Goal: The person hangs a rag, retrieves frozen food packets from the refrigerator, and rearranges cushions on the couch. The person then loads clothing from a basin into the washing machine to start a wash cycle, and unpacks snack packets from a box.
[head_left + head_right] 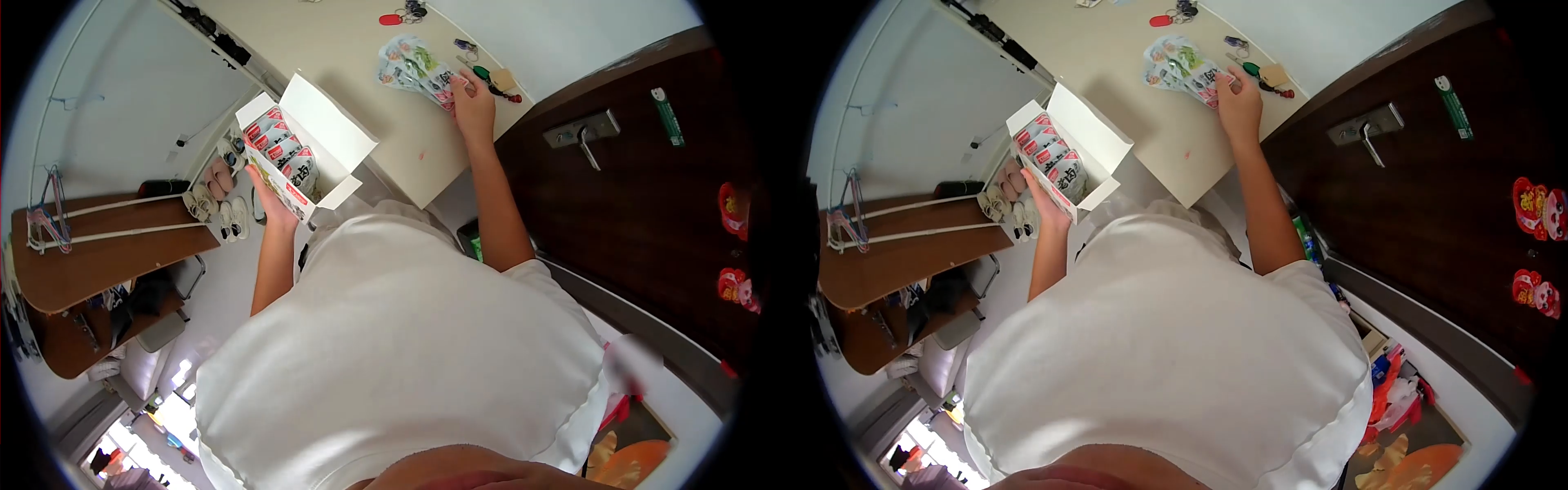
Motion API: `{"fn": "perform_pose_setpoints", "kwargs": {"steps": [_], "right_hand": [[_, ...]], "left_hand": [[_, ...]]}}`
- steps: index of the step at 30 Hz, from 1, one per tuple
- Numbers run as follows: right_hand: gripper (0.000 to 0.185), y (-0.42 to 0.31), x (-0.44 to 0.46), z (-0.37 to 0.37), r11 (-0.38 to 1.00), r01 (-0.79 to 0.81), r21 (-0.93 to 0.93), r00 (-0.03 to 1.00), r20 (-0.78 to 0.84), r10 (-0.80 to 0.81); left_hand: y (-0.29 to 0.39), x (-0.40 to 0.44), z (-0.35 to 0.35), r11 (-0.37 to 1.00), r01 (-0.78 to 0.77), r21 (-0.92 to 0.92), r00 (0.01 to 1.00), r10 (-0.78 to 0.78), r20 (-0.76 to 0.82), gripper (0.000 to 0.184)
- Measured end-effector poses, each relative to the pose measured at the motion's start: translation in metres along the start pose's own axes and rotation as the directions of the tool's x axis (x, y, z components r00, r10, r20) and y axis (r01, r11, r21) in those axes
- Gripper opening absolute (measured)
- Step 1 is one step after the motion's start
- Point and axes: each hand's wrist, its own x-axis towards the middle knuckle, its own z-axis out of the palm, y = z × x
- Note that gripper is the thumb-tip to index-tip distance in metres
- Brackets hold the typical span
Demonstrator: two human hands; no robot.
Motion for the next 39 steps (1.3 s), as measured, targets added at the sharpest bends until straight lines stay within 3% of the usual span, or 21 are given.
{"fn": "perform_pose_setpoints", "kwargs": {"steps": [6,8,12,14,15,16,18,19,21,23,24,26,31,35,39], "right_hand": [[0.049,-0.044,-0.011,-0.003,0.946,-0.061,-0.318,0.996,-0.08,0.037],[0.051,-0.04,-0.01,-0.002,0.897,0.098,-0.431,0.992,-0.034,-0.125],[0.052,-0.056,-0.026,0.004,0.814,0.14,-0.564,0.971,-0.082,-0.224],[0.051,-0.074,-0.04,0.013,0.657,0.137,-0.741,0.916,-0.157,-0.369],[0.038,-0.083,-0.044,0.02,0.622,0.14,-0.771,0.891,-0.176,-0.419],[0.038,-0.099,-0.047,0.028,0.617,0.143,-0.774,0.893,-0.168,-0.418],[0.027,-0.144,-0.061,0.035,0.648,0.49,-0.583,0.775,-0.049,-0.63],[0.027,-0.167,-0.078,0.045,0.603,0.569,-0.559,0.722,-0.012,-0.692],[0.022,-0.186,-0.103,0.066,0.654,0.678,-0.335,0.721,0.134,-0.68],[0.026,-0.207,-0.126,0.093,0.714,0.683,-0.151,0.697,0.427,-0.577],[0.026,-0.205,-0.128,0.107,0.71,0.686,-0.157,0.696,0.426,-0.578],[0.04,-0.192,-0.135,0.13,0.7,0.685,-0.203,0.624,0.658,-0.421],[0.058,-0.164,-0.14,0.158,0.642,0.71,-0.291,0.64,0.647,-0.415],[0.059,-0.169,-0.142,0.159,0.662,0.671,-0.335,0.686,0.618,-0.383],[0.06,-0.17,-0.141,0.154,0.625,0.701,-0.343,0.663,0.635,-0.396]], "left_hand": [[0.006,0.042,0.016,0.998,0.064,-0.027,0.992,-0.061,0.109,0.077],[0.009,0.057,0.018,0.995,0.092,-0.035,0.984,-0.086,0.155,0.077],[0.016,0.09,0.027,0.983,0.179,-0.028,0.956,-0.167,0.24,0.079],[0.022,0.103,0.028,0.981,0.194,0.019,0.954,-0.193,0.231,0.076],[0.024,0.106,0.031,0.985,0.168,0.048,0.962,-0.174,0.211,0.078],[0.024,0.114,0.027,0.98,0.199,0.022,0.948,-0.198,0.251,0.08],[0.029,0.12,0.034,0.964,0.267,-0.017,0.923,-0.251,0.293,0.082],[0.035,0.116,0.041,0.963,0.268,0.001,0.919,-0.256,0.298,0.083],[0.038,0.117,0.046,0.955,0.296,0.002,0.908,-0.282,0.31,0.083],[0.04,0.125,0.044,0.952,0.306,0.021,0.886,-0.293,0.359,0.082],[0.039,0.129,0.042,0.951,0.308,0.018,0.883,-0.294,0.365,0.082],[0.042,0.129,0.044,0.959,0.283,0.018,0.896,-0.272,0.351,0.08],[0.05,0.134,0.037,0.922,0.387,0.023,0.815,-0.354,0.458,0.079],[0.053,0.13,0.042,0.925,0.379,0.021,0.851,-0.358,0.385,0.08],[0.053,0.127,0.045,0.938,0.344,0.047,0.868,-0.336,0.365,0.078]]}}
